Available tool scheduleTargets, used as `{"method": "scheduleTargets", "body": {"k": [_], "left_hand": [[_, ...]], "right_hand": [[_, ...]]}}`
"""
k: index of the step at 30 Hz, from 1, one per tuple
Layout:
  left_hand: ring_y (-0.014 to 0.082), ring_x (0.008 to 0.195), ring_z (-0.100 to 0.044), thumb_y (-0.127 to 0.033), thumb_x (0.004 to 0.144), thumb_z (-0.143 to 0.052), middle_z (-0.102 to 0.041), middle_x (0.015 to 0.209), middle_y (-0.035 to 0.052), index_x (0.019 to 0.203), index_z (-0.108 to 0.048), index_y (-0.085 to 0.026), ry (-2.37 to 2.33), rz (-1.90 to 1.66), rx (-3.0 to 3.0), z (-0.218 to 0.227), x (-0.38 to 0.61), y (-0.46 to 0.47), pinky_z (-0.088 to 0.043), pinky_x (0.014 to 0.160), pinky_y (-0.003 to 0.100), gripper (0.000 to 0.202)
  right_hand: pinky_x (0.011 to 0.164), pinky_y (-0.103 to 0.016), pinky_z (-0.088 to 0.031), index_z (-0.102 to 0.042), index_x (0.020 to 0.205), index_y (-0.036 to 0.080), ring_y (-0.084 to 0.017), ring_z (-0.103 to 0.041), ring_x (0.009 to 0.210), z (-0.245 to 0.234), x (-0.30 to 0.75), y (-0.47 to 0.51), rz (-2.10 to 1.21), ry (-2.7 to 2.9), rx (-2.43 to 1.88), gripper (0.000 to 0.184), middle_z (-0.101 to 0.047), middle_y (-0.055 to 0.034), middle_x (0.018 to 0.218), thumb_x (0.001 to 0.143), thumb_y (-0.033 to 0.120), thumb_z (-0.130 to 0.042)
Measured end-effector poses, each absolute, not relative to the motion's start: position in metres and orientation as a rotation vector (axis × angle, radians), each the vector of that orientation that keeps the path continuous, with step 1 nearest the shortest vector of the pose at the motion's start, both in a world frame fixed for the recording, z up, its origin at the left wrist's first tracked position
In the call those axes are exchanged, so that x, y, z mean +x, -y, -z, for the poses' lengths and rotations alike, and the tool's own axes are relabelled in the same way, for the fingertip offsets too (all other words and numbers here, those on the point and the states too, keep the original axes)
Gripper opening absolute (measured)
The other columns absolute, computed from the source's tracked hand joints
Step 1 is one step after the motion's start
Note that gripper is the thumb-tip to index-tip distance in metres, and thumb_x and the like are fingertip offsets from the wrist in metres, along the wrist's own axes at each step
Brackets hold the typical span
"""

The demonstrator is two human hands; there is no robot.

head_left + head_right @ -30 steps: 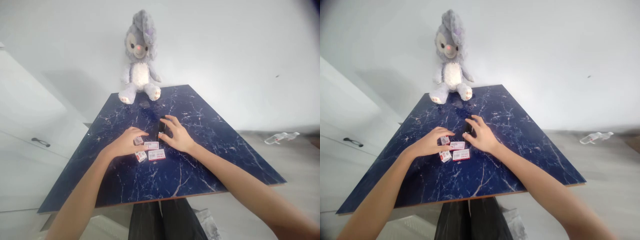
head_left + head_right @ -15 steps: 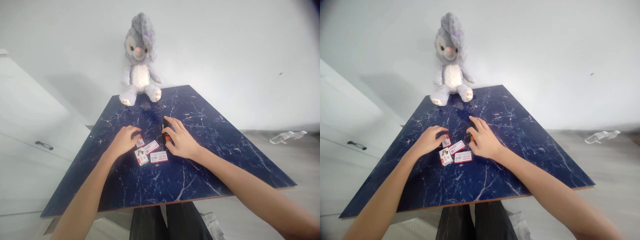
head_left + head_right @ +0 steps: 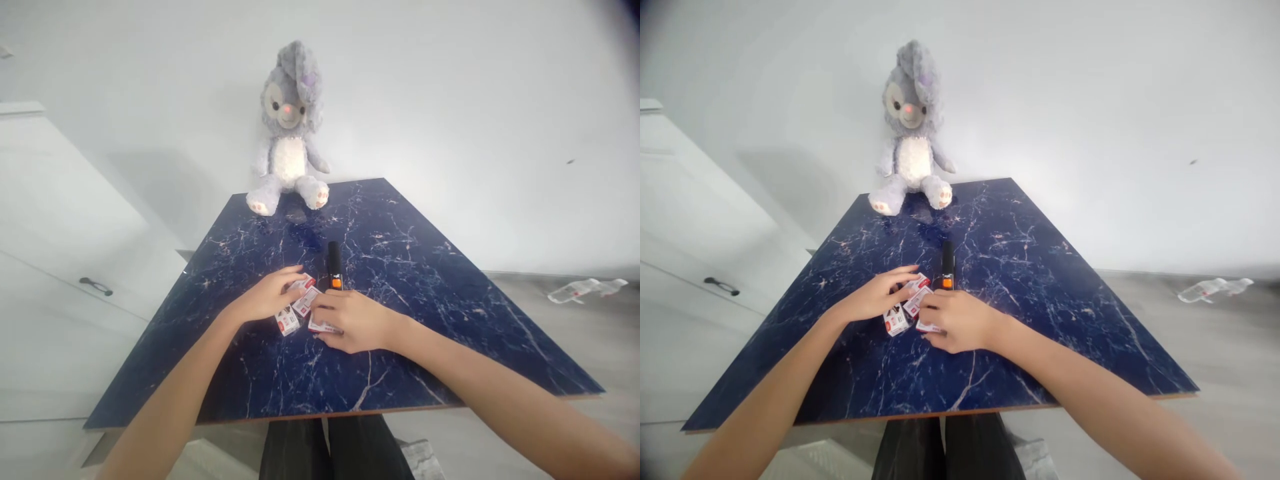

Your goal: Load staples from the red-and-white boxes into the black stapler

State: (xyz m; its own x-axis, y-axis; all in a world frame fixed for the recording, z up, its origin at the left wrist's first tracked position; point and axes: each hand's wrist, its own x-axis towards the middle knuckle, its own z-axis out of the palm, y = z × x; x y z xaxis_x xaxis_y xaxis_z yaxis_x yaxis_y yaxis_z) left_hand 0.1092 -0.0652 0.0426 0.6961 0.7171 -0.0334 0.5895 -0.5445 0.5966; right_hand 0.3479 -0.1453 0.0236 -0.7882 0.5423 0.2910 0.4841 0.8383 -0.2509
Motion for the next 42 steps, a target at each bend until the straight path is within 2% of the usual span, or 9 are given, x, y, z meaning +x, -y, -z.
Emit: {"method": "scheduleTargets", "body": {"k": [4,9,16,21,24,27,31,38,42], "left_hand": [[0.0284,0.125,-0.059,-0.050,0.096,-0.051,-0.036,0.161,0.0053,0.137,-0.061,-0.034,-0.935,-0.199,2.306,-0.049,0.112,0.072,-0.054,0.094,0.036,0.045],[0.0231,0.098,-0.069,-0.048,0.093,-0.056,-0.042,0.158,0.0047,0.132,-0.065,-0.035,-0.919,-0.164,2.257,-0.049,0.111,0.071,-0.057,0.079,0.034,0.042],[0.0146,0.069,-0.062,-0.039,0.092,-0.053,-0.069,0.115,0.0067,0.104,-0.077,-0.026,-1.014,-0.299,2.280,-0.042,0.113,0.064,-0.051,0.065,0.031,0.029],[0.0195,0.085,-0.065,-0.037,0.090,-0.057,-0.069,0.117,0.0070,0.100,-0.078,-0.026,-0.995,-0.317,2.264,-0.042,0.108,0.062,-0.053,0.077,0.035,0.026],[0.0259,0.113,-0.060,-0.033,0.093,-0.056,-0.066,0.131,0.0038,0.100,-0.079,-0.030,-0.861,-0.331,2.394,-0.044,0.112,0.067,-0.048,0.099,0.045,0.025],[0.0290,0.131,-0.050,-0.035,0.089,-0.064,-0.067,0.131,0.0011,0.105,-0.078,-0.034,-0.699,-0.287,2.443,-0.047,0.117,0.073,-0.039,0.111,0.049,0.021],[0.0298,0.131,-0.052,-0.038,0.076,-0.078,-0.070,0.127,-0.0011,0.108,-0.077,-0.037,-0.652,-0.231,2.347,-0.051,0.119,0.076,-0.038,0.113,0.046,0.032],[0.0306,0.133,-0.049,-0.029,0.073,-0.077,-0.064,0.135,0.0016,0.123,-0.070,-0.034,-0.657,-0.103,2.363,-0.053,0.110,0.073,-0.040,0.112,0.045,0.051],[0.0311,0.132,-0.051,-0.020,0.065,-0.079,-0.066,0.132,-0.0012,0.116,-0.073,-0.037,-0.627,-0.124,2.348,-0.057,0.107,0.074,-0.044,0.108,0.042,0.054]], "right_hand": [[0.085,-0.034,-0.050,-0.065,0.107,0.017,-0.022,-0.063,0.099,-0.033,0.353,0.149,-0.497,2.649,-0.798,0.033,-0.057,-0.0112,0.131,0.082,0.038,-0.071],[0.092,-0.033,-0.050,-0.064,0.118,0.023,-0.024,-0.059,0.116,-0.051,0.367,0.149,-0.865,2.658,-0.787,0.050,-0.052,-0.0076,0.138,0.073,0.036,-0.082],[0.076,-0.028,-0.048,-0.067,0.095,0.019,-0.018,-0.062,0.092,-0.053,0.364,0.151,-0.785,2.702,-0.849,0.027,-0.060,-0.0051,0.118,0.079,0.037,-0.078],[0.084,-0.030,-0.049,-0.067,0.105,0.020,-0.020,-0.061,0.103,-0.045,0.357,0.155,-0.758,2.680,-0.703,0.029,-0.060,-0.0064,0.125,0.080,0.029,-0.078],[0.084,-0.029,-0.049,-0.070,0.088,0.019,-0.017,-0.063,0.097,-0.041,0.355,0.157,-0.771,2.668,-0.623,0.006,-0.062,-0.0060,0.123,0.085,0.024,-0.072],[0.088,-0.030,-0.049,-0.071,0.082,0.019,-0.017,-0.064,0.099,-0.039,0.353,0.158,-0.733,2.646,-0.644,0.005,-0.062,-0.0064,0.123,0.086,0.020,-0.069],[0.092,-0.033,-0.049,-0.070,0.087,0.019,-0.021,-0.061,0.109,-0.044,0.355,0.157,-0.787,2.636,-0.671,0.008,-0.061,-0.0065,0.124,0.082,0.022,-0.075],[0.088,-0.033,-0.048,-0.070,0.099,0.021,-0.022,-0.060,0.103,-0.049,0.363,0.155,-0.846,2.666,-0.788,0.028,-0.061,-0.0060,0.117,0.077,0.032,-0.081],[0.089,-0.034,-0.048,-0.068,0.096,0.020,-0.023,-0.058,0.104,-0.044,0.363,0.153,-0.788,2.658,-0.850,0.030,-0.058,-0.0069,0.118,0.075,0.036,-0.081]]}}
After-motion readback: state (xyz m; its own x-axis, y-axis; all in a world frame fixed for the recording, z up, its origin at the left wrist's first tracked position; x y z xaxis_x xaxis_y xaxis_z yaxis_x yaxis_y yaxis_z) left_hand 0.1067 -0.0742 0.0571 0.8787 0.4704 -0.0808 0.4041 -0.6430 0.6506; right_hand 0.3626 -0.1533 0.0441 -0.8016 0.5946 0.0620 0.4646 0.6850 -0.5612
